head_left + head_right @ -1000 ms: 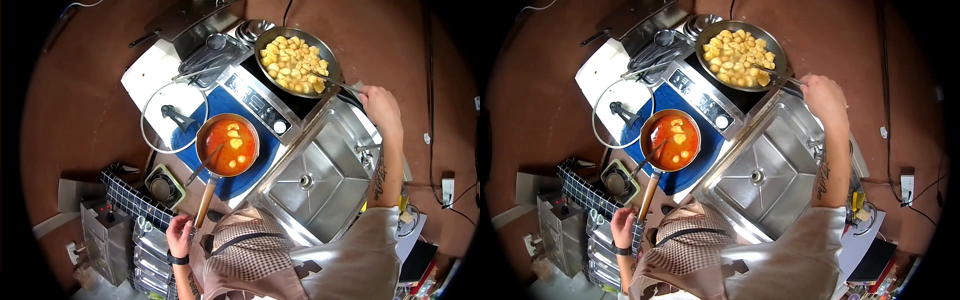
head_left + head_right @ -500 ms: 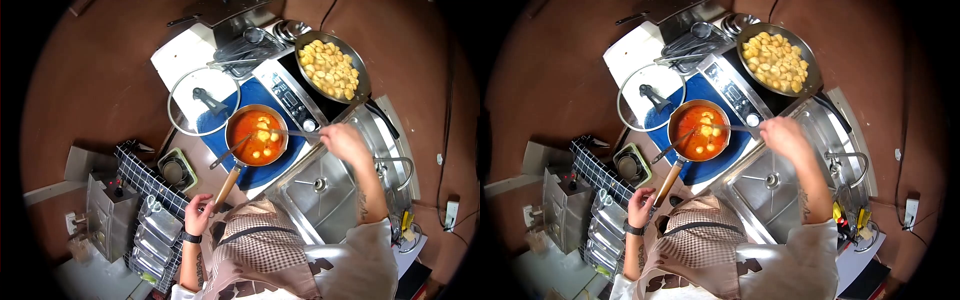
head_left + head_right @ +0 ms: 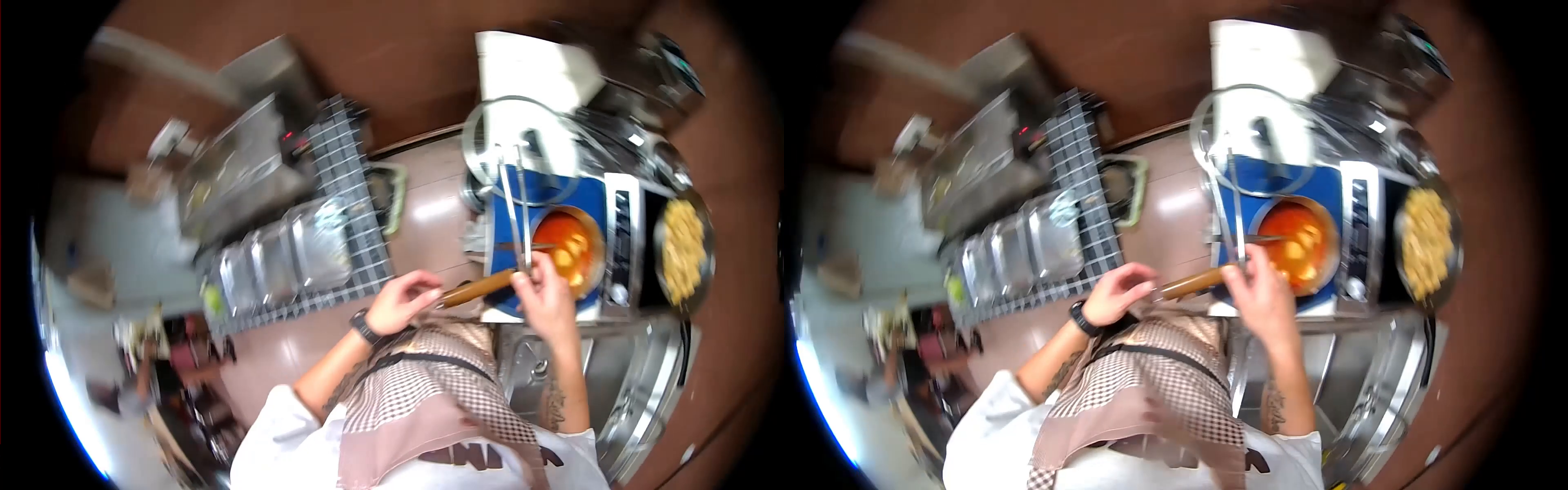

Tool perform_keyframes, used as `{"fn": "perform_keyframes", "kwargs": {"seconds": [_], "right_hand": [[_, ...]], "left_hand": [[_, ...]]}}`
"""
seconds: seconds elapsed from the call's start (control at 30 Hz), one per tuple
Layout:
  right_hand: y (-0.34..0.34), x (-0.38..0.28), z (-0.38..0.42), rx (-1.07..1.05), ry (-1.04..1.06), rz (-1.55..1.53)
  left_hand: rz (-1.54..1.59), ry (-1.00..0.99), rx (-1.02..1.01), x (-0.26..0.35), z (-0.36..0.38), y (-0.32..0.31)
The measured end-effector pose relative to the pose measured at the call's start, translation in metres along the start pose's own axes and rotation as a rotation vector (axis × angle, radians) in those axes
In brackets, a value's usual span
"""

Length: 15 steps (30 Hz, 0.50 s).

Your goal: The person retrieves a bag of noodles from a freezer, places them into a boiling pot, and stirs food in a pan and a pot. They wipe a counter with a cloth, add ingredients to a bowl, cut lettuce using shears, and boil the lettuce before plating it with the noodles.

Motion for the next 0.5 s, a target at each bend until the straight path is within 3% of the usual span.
{"fn": "perform_keyframes", "kwargs": {"seconds": [0.07, 0.13, 0.17, 0.27, 0.3, 0.33, 0.5], "right_hand": [[-0.079, -0.054, -0.002, -0.237, 0.043, 0.211], [-0.157, -0.075, -0.007, -0.329, 0.239, 0.335], [-0.198, -0.077, -0.013, -0.43, 0.271, 0.398], [-0.312, -0.076, -0.025, -0.682, 0.344, 0.632], [-0.347, -0.064, -0.03, -0.719, 0.337, 0.677], [-0.382, -0.049, -0.035, -0.754, 0.327, 0.72], [-0.476, 0.004, -0.065, -0.696, 0.047, 0.7]], "left_hand": [[0.191, 0.067, -0.024, 0.009, 0.018, 0.008], [0.367, 0.107, 0.031, -0.012, 0.035, 0.022], [0.313, 0.09, 0.174, -0.042, 0.043, 0.04], [0.422, 0.245, 0.335, -0.094, 0.091, 0.097], [0.462, 0.276, 0.45, -0.106, 0.112, 0.114], [0.31, 0.35, 0.532, -0.125, 0.137, 0.131], [0.277, 0.38, 0.628, -0.174, 0.221, 0.171]]}}
Point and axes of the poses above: each hand's wrist, its own z-axis away from the middle knuckle, its own y-axis out of the back of the hand, x = y × z, the point moved 7 cm from there along -z, towards the middle knuckle, and after that the axes turned 2 degrees about -z, right-handed, at the moved point
